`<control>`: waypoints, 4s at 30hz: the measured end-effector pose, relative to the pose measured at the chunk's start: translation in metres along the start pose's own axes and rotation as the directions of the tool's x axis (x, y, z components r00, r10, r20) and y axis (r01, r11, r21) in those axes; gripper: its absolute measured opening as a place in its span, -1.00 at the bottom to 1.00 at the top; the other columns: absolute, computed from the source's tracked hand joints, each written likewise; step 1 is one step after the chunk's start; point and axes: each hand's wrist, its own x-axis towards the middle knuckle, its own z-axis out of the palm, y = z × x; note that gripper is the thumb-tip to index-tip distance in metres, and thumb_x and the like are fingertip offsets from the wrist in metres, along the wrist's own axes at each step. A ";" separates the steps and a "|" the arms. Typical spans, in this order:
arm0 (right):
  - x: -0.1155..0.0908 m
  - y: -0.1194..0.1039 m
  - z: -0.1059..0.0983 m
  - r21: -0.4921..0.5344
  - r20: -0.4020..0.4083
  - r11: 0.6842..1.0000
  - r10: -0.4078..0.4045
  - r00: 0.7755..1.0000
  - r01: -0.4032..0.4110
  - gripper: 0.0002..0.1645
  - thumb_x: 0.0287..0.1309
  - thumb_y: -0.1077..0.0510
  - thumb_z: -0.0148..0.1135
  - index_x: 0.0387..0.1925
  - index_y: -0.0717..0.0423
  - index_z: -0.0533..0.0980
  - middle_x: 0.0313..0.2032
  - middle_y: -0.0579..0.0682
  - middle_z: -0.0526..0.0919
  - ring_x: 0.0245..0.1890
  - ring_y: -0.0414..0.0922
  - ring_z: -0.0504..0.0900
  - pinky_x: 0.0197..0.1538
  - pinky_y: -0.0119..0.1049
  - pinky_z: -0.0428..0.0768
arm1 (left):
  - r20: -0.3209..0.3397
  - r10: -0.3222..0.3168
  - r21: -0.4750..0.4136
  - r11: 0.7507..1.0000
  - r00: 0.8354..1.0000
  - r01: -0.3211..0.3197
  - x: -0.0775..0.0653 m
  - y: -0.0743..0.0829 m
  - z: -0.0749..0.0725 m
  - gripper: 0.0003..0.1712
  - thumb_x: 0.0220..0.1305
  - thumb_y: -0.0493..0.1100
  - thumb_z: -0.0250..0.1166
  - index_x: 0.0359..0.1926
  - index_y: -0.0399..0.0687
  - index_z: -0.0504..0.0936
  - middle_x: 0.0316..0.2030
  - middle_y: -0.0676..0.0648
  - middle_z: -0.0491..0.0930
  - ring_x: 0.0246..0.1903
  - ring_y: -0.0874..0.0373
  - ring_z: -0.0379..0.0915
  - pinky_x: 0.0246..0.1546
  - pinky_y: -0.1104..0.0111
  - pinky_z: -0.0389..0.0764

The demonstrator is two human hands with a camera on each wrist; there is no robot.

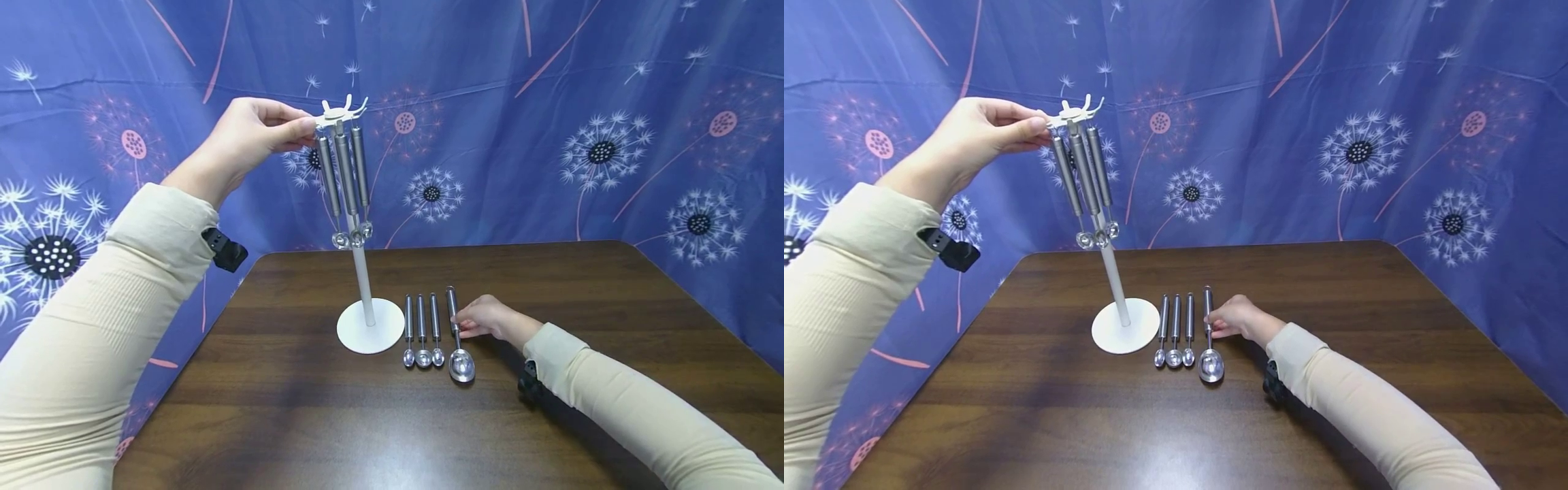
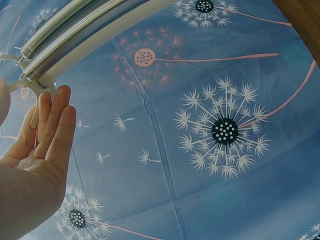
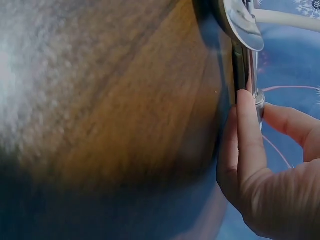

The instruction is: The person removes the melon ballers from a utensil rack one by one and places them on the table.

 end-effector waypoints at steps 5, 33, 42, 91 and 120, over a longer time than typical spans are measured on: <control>-0.001 0.002 0.003 -0.014 -0.012 1.000 0.009 1.000 -0.009 -0.81 0.14 0.40 0.23 -0.26 0.39 0.38 -0.50 0.01 0.50 -0.52 -0.24 0.54 -0.17 -0.30 0.75 | -0.001 -0.002 0.012 1.000 1.000 0.002 0.000 0.000 0.000 -0.78 0.15 -0.11 0.42 -0.18 -0.07 0.73 -0.46 0.09 0.74 -0.33 0.29 0.69 -0.21 0.59 0.67; -0.007 -0.001 0.013 -0.008 -0.033 1.000 0.017 0.999 -0.017 -0.77 0.14 0.42 0.22 -0.19 0.47 0.40 -0.44 0.06 0.50 -0.44 -0.19 0.54 -0.21 -0.32 0.76 | -0.008 -0.010 0.033 0.999 1.000 0.011 0.000 -0.001 0.000 -0.67 0.13 -0.06 0.43 -0.10 -0.09 0.71 -0.45 0.11 0.75 -0.30 0.30 0.68 -0.19 0.59 0.65; -0.004 0.002 0.013 -0.009 -0.033 1.000 0.011 0.999 -0.012 -0.66 0.15 0.41 0.23 -0.08 0.53 0.38 -0.42 0.06 0.51 -0.43 -0.18 0.53 -0.21 -0.32 0.76 | -0.002 -0.005 0.018 1.000 1.000 0.005 -0.001 -0.001 0.000 -0.70 0.14 -0.08 0.43 -0.11 -0.09 0.72 -0.44 0.10 0.74 -0.29 0.28 0.68 -0.19 0.59 0.66; -0.013 -0.104 0.000 0.179 -0.041 0.968 -0.171 0.984 0.175 -0.52 0.40 0.26 0.02 0.25 0.44 0.28 -0.03 0.21 0.50 -0.34 -0.18 0.65 0.11 -0.23 0.66 | -0.030 -0.015 0.130 0.991 0.999 0.019 -0.003 0.004 0.003 -0.65 0.14 -0.01 0.44 -0.09 -0.06 0.72 -0.43 0.20 0.73 -0.27 0.34 0.65 -0.18 0.61 0.60; -0.039 -0.187 0.036 0.183 -0.010 0.906 -0.387 0.922 0.382 -0.52 0.37 0.26 0.09 0.29 0.20 0.36 0.19 0.23 0.51 0.11 0.02 0.60 0.22 -0.19 0.58 | -0.058 -0.010 0.239 0.971 0.998 0.024 -0.006 0.008 0.003 -0.51 0.13 0.09 0.43 -0.03 -0.13 0.67 -0.50 0.21 0.70 -0.30 0.34 0.58 0.03 0.38 0.54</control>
